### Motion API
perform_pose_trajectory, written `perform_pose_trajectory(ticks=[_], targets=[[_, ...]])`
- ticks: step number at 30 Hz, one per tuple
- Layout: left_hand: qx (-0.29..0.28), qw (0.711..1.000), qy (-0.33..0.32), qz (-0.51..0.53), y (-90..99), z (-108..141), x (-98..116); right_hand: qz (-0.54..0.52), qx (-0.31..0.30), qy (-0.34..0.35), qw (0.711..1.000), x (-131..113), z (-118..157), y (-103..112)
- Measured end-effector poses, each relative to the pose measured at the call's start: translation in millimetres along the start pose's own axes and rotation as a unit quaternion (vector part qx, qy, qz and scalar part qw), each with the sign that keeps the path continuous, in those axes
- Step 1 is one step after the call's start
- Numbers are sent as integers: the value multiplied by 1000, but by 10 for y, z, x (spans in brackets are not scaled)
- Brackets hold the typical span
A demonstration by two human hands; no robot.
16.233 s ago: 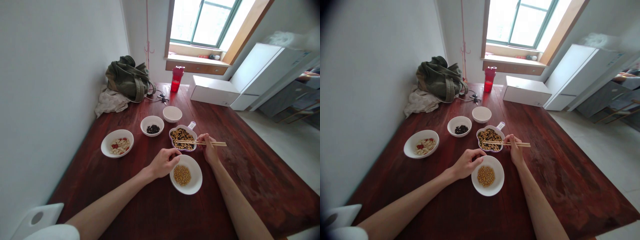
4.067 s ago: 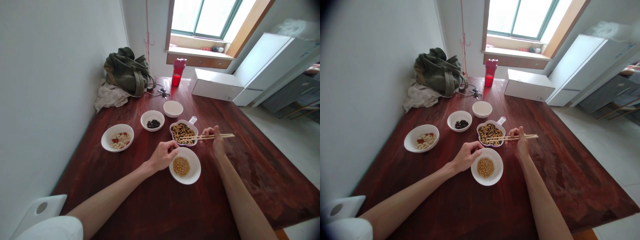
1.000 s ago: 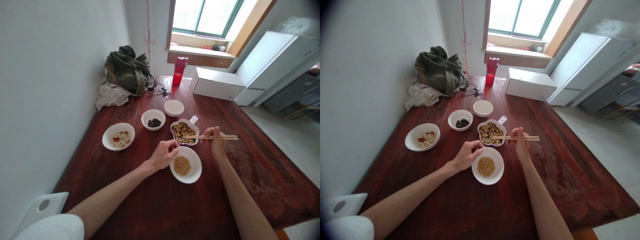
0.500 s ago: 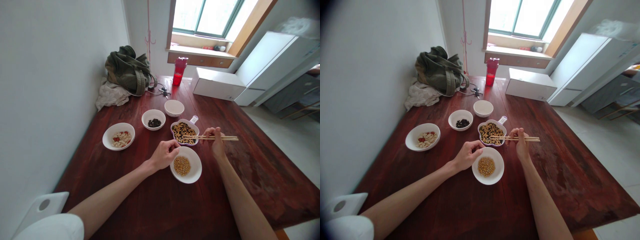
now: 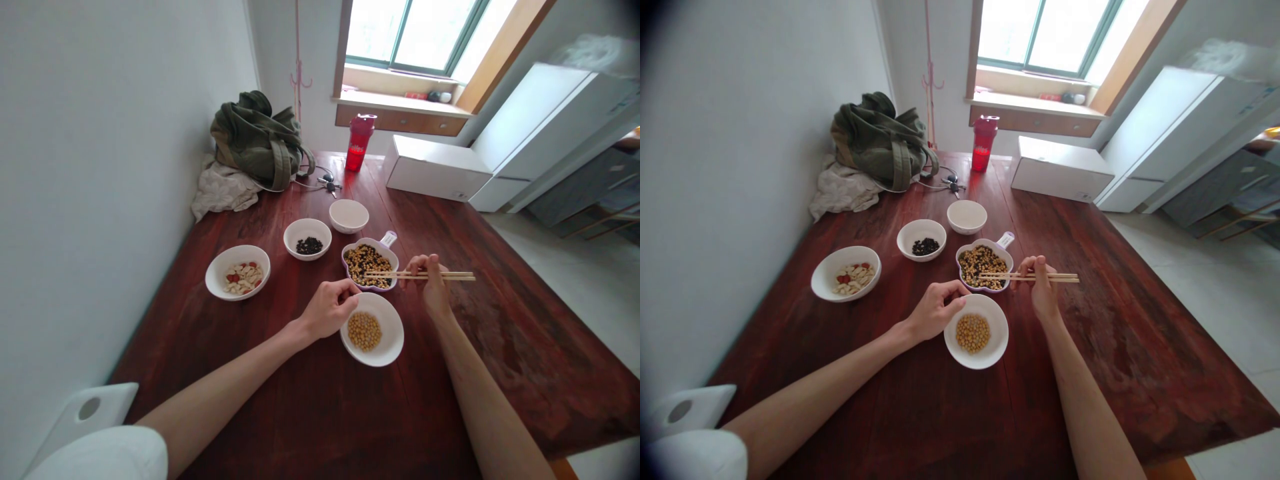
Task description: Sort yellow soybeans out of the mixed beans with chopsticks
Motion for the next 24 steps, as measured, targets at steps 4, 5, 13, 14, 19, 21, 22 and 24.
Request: perform_pose_trajectory(ticks=[4,5,13,14,19,21,22,24], targets=[[0,1000,0,-3,-2,-1,-2,0,9,4,1000,0,4,-7],[0,1000,-1,-5,-3,-1,-5,-1,12,6,1000,0,4,-7],[1,1000,-2,-6,-5,1,-18,-35,28,20,999,-32,-22,14],[1,1000,-1,-4,-4,2,-13,-35,29,19,999,-37,-24,16],[3,1000,-1,-4,-1,4,1,-30,24,12,999,-50,-22,17],[2,1000,-2,-8,-2,4,-4,-34,25,15,999,-56,-20,18],[0,1000,-3,-9,-3,4,-8,-38,28,18,999,-59,-20,20],[-3,1000,-4,-9,-6,5,-18,-43,37,27,998,-63,-21,25]])
Point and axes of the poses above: each hand's wrist, its own z-axis away from the middle knuckle, its own y-axis out of the back of the hand, x = y × z, the point moved 2 cm from there along -z, towards the middle knuckle, and after that the axes turned 10 degrees about -z, right-handed, at the moved point
